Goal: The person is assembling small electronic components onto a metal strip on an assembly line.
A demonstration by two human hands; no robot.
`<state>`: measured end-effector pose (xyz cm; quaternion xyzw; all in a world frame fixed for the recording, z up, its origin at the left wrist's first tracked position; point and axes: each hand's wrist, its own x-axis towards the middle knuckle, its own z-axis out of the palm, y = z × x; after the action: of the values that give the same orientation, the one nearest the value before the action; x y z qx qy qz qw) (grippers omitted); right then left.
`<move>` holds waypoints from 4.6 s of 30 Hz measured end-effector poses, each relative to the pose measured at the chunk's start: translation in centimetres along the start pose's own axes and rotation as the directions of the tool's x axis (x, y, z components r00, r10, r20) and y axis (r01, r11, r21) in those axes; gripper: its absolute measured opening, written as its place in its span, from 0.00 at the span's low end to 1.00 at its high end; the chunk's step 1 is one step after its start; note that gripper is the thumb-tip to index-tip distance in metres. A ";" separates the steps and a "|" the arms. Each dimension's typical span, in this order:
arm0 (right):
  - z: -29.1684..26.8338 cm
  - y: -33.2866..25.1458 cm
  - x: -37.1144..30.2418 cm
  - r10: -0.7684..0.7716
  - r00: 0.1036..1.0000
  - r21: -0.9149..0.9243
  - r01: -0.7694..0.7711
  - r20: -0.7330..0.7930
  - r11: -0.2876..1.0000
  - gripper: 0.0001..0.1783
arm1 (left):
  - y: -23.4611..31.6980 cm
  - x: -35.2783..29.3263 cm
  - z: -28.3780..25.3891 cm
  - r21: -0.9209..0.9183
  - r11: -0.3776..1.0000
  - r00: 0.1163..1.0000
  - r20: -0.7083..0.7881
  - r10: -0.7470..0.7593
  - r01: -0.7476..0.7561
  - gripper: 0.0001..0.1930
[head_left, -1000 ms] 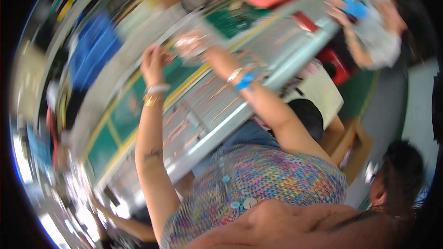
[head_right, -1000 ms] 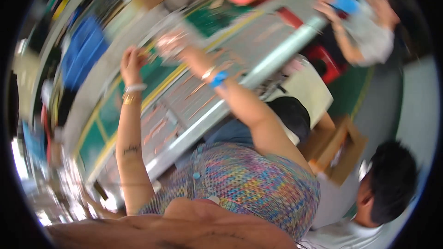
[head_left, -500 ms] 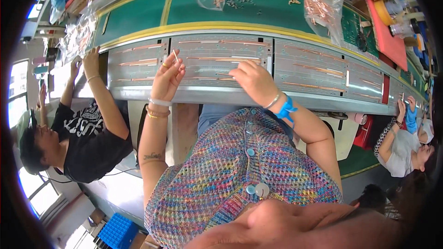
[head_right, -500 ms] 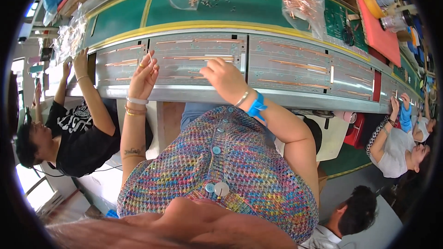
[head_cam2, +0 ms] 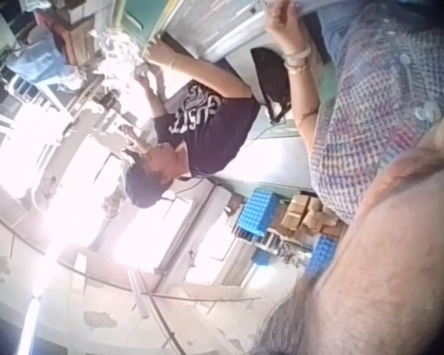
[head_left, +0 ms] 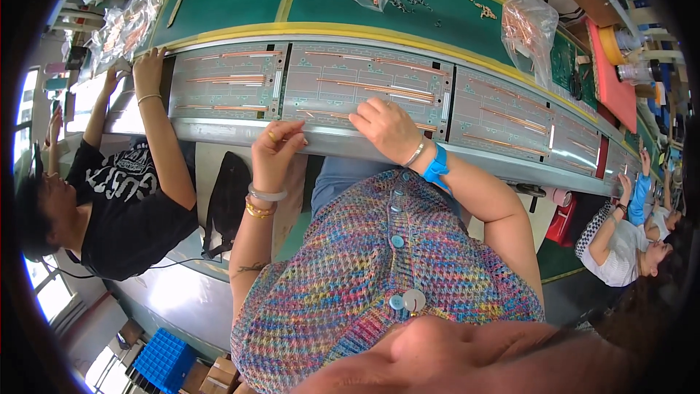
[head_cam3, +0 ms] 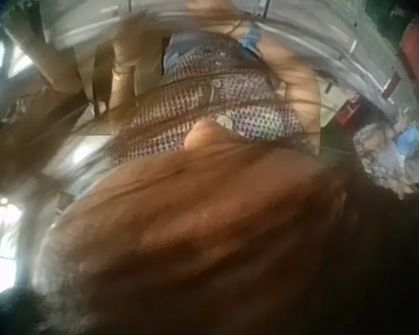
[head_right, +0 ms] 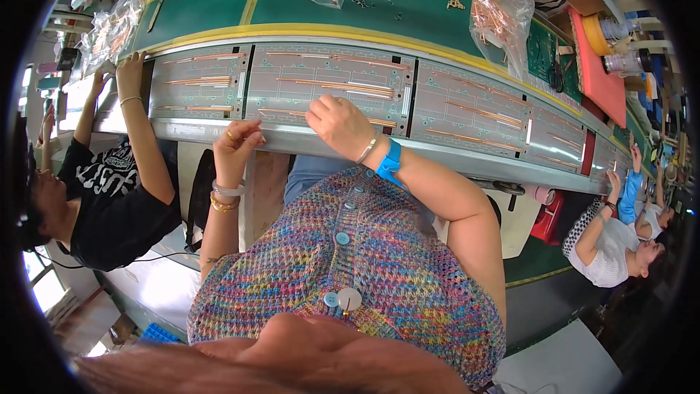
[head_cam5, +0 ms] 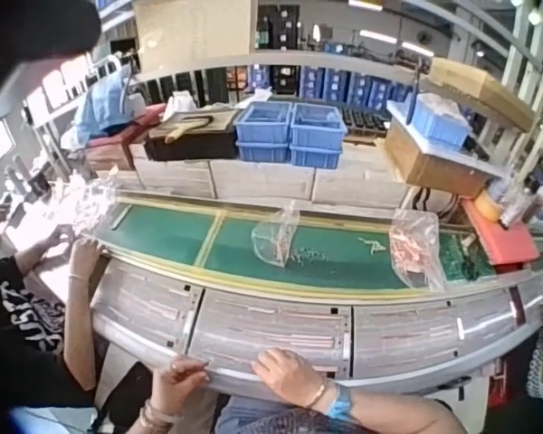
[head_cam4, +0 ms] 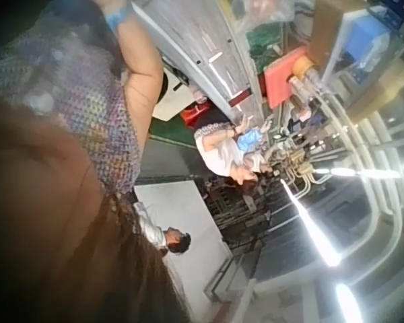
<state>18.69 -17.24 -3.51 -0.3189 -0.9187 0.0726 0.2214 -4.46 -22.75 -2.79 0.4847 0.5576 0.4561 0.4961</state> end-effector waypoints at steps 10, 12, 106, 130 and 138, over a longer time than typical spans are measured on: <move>-3.7 -2.2 -3.1 0.260 0.957 0.343 -0.288 0.128 0.894 0.07 | 1.5 0.0 4.7 0.575 0.499 0.759 0.435 0.484 -0.648 0.12; -4.1 -1.3 -3.6 0.303 0.946 0.333 -0.325 0.117 0.885 0.07 | 2.2 0.6 5.0 0.652 0.401 0.762 0.490 0.424 -0.643 0.19; -5.0 3.1 -9.1 0.697 0.662 -0.045 -0.733 -0.277 0.679 0.15 | 9.3 17.7 23.5 -0.326 0.944 0.776 0.607 0.172 0.046 0.09; -9.9 0.8 -14.0 0.852 0.516 0.343 -0.787 -0.090 0.513 0.06 | 4.0 11.7 19.0 0.047 0.498 0.300 0.846 0.441 -0.866 0.09; -10.1 0.4 -15.6 0.913 0.378 0.460 -0.791 -0.151 0.403 0.06 | 3.5 14.1 21.9 -0.186 0.391 -0.075 0.957 0.280 -0.901 0.08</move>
<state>34.40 -26.58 -0.19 -0.7194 -0.5276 0.2581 0.3708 17.10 -7.74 -2.87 0.9587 -0.0345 0.0937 0.2664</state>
